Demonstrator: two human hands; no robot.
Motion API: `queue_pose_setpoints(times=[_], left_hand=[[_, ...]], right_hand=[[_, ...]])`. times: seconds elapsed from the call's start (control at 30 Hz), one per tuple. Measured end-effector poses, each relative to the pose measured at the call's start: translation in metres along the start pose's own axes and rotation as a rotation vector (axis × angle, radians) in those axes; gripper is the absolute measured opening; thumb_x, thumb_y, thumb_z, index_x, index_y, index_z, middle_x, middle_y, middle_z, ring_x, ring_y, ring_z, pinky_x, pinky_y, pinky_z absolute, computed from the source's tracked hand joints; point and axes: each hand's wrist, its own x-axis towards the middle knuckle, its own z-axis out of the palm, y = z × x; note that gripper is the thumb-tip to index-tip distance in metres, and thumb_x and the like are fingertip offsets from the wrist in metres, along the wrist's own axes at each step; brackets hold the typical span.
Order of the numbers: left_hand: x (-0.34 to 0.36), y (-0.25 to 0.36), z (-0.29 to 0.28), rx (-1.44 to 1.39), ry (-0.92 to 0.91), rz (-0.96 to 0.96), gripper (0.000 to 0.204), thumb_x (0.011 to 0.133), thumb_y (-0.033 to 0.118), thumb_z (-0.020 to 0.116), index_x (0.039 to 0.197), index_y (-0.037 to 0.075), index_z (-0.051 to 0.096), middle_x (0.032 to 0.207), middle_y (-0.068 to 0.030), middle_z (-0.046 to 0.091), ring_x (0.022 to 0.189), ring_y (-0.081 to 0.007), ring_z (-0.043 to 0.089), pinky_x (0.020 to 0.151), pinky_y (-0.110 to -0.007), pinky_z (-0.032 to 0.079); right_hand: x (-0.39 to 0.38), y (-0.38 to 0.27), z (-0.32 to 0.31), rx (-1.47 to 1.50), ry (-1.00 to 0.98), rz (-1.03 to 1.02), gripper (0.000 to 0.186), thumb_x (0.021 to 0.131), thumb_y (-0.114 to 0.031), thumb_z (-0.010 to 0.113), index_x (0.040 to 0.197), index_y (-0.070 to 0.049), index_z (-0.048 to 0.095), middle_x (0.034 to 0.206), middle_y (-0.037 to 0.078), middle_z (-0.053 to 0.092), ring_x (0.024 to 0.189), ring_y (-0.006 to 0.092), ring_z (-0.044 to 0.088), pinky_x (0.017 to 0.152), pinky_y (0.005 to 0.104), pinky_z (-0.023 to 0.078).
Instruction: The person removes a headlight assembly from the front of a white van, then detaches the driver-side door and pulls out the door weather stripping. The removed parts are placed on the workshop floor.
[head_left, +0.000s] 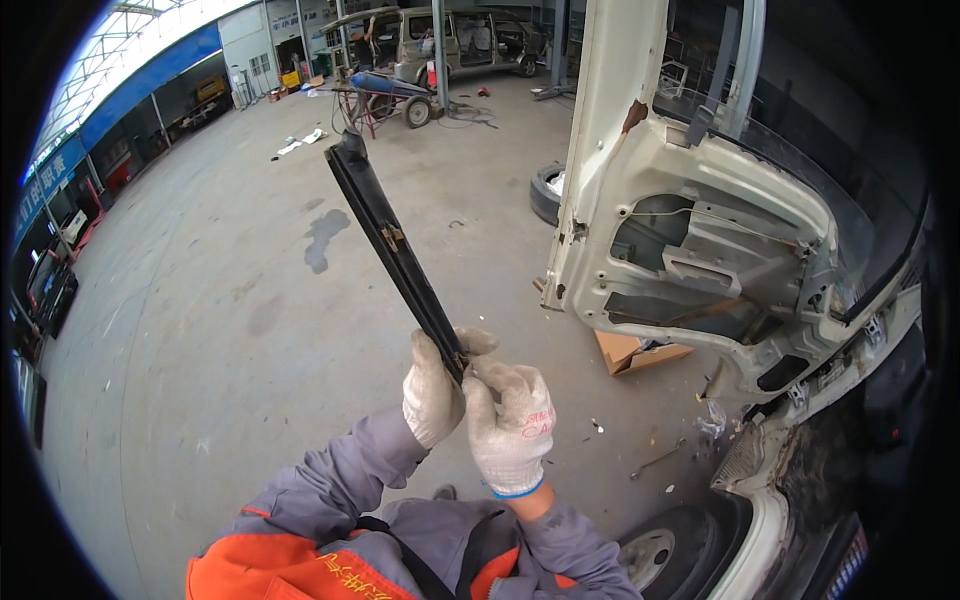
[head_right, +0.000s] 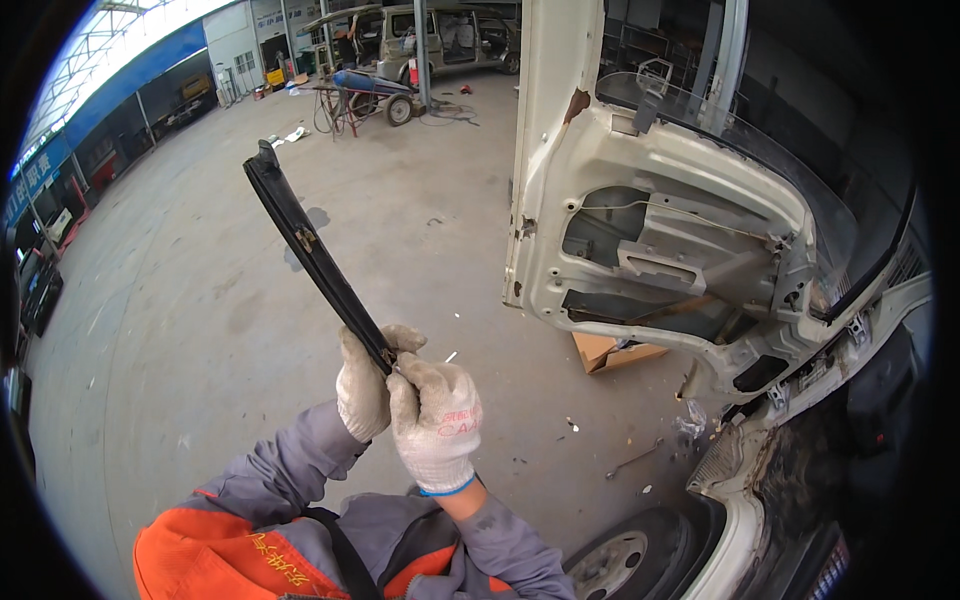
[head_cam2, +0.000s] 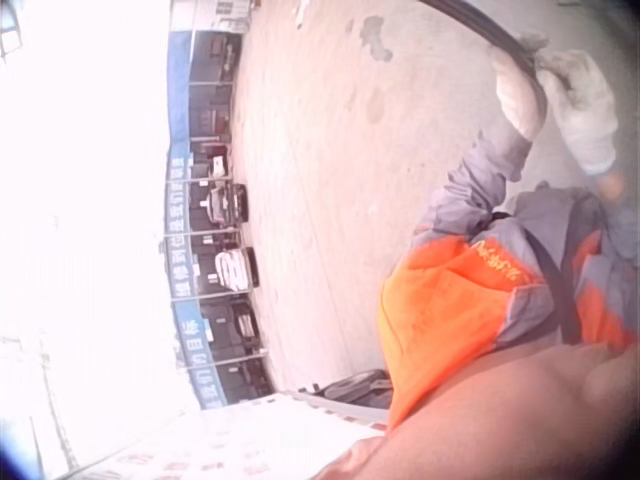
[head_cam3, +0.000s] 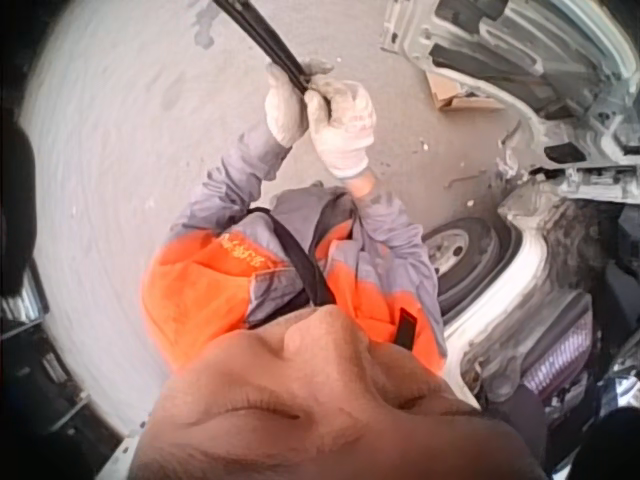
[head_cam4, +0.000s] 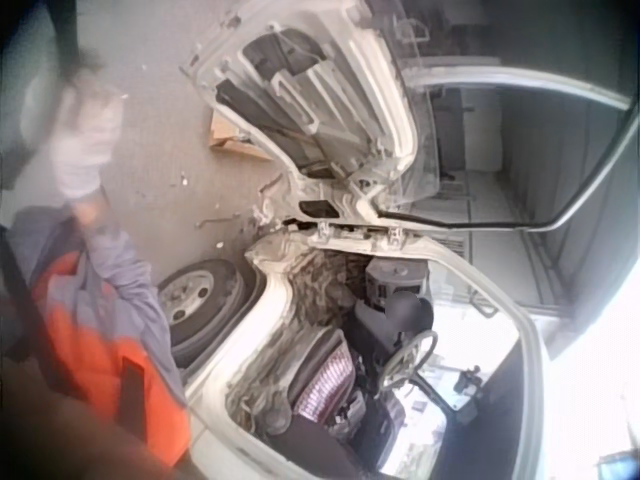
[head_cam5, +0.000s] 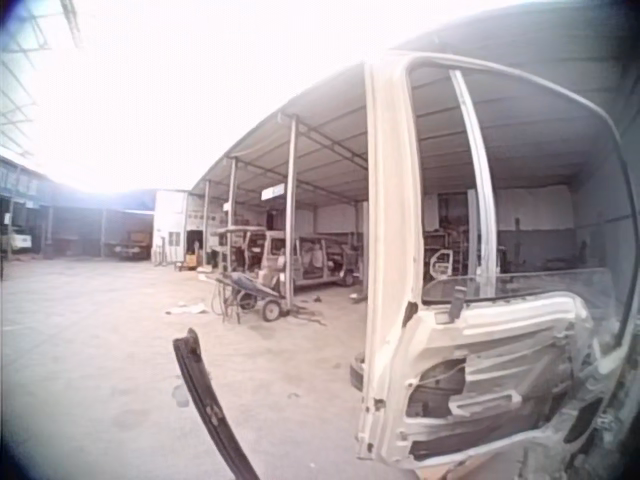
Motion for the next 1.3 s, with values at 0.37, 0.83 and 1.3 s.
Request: queue_pose_setpoints(times=[0.37,0.83,1.3], left_hand=[[-0.019,0.004,-0.006,0.092,-0.078,-0.021,0.098,0.093,0.088,0.026,0.119,0.002,0.066,0.113,-0.0071,0.068,0.102,-0.0168,0.062,0.094,-0.036,0.051],[-0.020,-0.007,-0.010,0.004,-0.151,0.012,0.098,0.091,0.089,0.037,0.117,-0.001,0.066,0.113,-0.0123,0.069,0.106,-0.0214,0.065,0.099,-0.040,0.051],[-0.020,-0.008,-0.001,-0.055,-0.158,-0.083,0.106,0.087,0.093,0.029,0.115,-0.002,0.067,0.104,-0.0096,0.070,0.095,-0.0187,0.066,0.086,-0.036,0.055]], right_hand=[[-0.005,-0.008,0.001,-0.139,0.017,-0.141,0.026,0.083,-0.008,0.081,0.106,-0.009,0.069,0.092,0.010,0.064,0.081,0.0321,0.062,0.072,0.0460,0.049],[-0.016,0.005,-0.002,-0.113,-0.014,-0.140,0.025,0.086,-0.011,0.078,0.109,-0.011,0.072,0.095,0.007,0.063,0.085,0.0306,0.061,0.075,0.0463,0.048],[-0.005,0.000,-0.015,-0.141,-0.066,-0.092,0.025,0.080,0.000,0.077,0.103,-0.005,0.069,0.086,0.009,0.070,0.073,0.0256,0.066,0.071,0.0388,0.053]])
